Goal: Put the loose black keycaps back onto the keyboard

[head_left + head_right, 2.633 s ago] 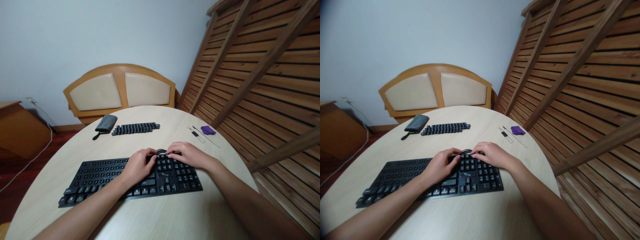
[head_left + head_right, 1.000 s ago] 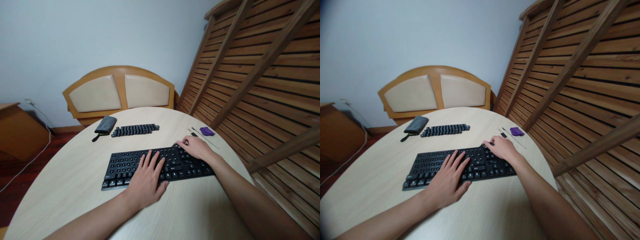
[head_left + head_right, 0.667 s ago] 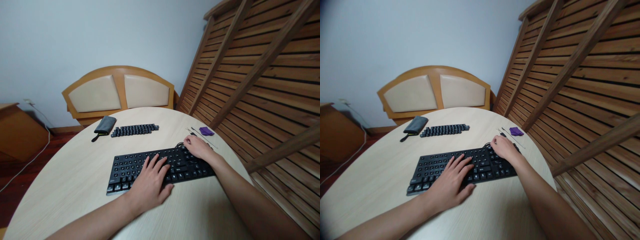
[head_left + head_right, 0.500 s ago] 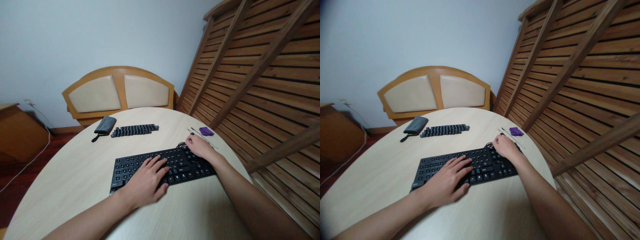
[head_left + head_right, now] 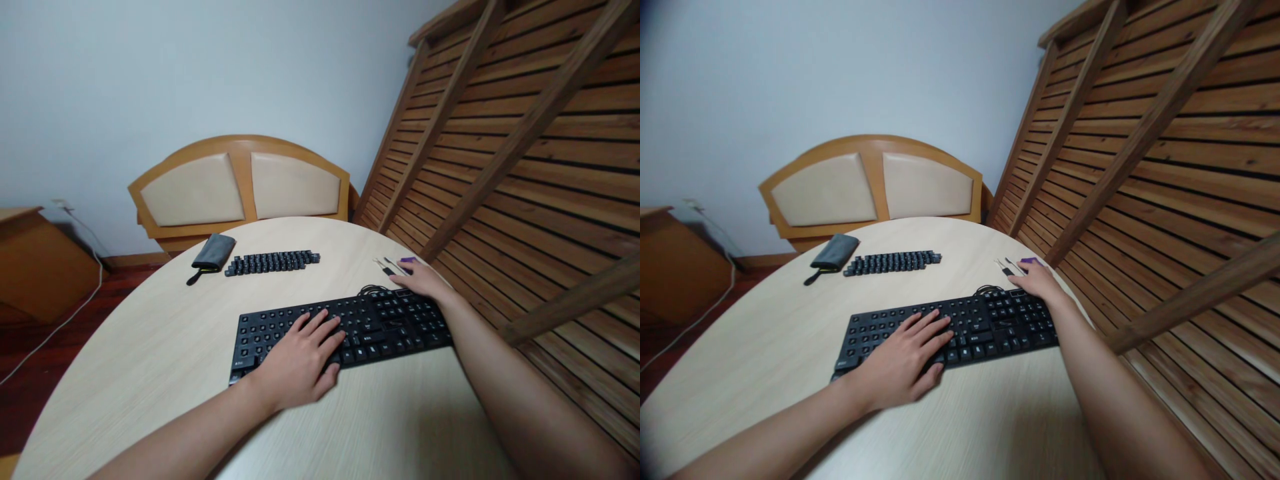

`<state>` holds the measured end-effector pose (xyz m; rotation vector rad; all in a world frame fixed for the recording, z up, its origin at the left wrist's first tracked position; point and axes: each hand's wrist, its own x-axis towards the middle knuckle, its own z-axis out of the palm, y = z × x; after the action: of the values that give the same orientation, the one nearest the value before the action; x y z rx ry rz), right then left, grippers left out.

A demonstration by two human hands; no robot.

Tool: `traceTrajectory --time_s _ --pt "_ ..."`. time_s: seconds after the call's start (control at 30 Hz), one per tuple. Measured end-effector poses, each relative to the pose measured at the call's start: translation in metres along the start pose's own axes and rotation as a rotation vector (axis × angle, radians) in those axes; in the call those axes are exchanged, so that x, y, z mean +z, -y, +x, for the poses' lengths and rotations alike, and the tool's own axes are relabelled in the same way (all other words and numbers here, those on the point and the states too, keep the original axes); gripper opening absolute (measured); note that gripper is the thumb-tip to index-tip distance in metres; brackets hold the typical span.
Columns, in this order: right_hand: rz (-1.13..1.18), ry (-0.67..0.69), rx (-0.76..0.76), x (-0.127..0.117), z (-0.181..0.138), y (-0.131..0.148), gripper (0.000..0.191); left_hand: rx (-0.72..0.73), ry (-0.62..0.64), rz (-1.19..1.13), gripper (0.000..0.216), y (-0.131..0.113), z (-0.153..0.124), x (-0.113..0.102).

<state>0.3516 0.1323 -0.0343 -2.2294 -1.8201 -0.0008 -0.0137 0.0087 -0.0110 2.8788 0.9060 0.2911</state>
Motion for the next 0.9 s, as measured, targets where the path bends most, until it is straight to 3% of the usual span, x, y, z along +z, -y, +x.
traceTrajectory --time_s 0.27,0.57,0.67,0.77,0.9 --pt "-0.062 0.126 -0.033 0.010 0.033 0.028 0.030 0.035 -0.018 0.035 0.051 0.005 0.002 0.003" --pt "-0.079 0.145 -0.028 0.011 0.063 0.072 0.031 0.019 -0.072 0.109 0.051 0.008 0.015 0.008" --pt "-0.051 0.097 -0.029 0.011 0.059 0.080 0.037 -0.011 -0.097 0.124 0.050 0.007 0.019 0.009" --pt "-0.013 0.043 -0.033 0.010 0.046 0.092 0.057 -0.008 -0.116 0.115 0.049 0.008 0.021 0.009" --pt "0.056 0.015 -0.183 0.006 0.013 0.120 0.058 0.022 -0.138 0.104 0.049 0.009 0.021 0.009"
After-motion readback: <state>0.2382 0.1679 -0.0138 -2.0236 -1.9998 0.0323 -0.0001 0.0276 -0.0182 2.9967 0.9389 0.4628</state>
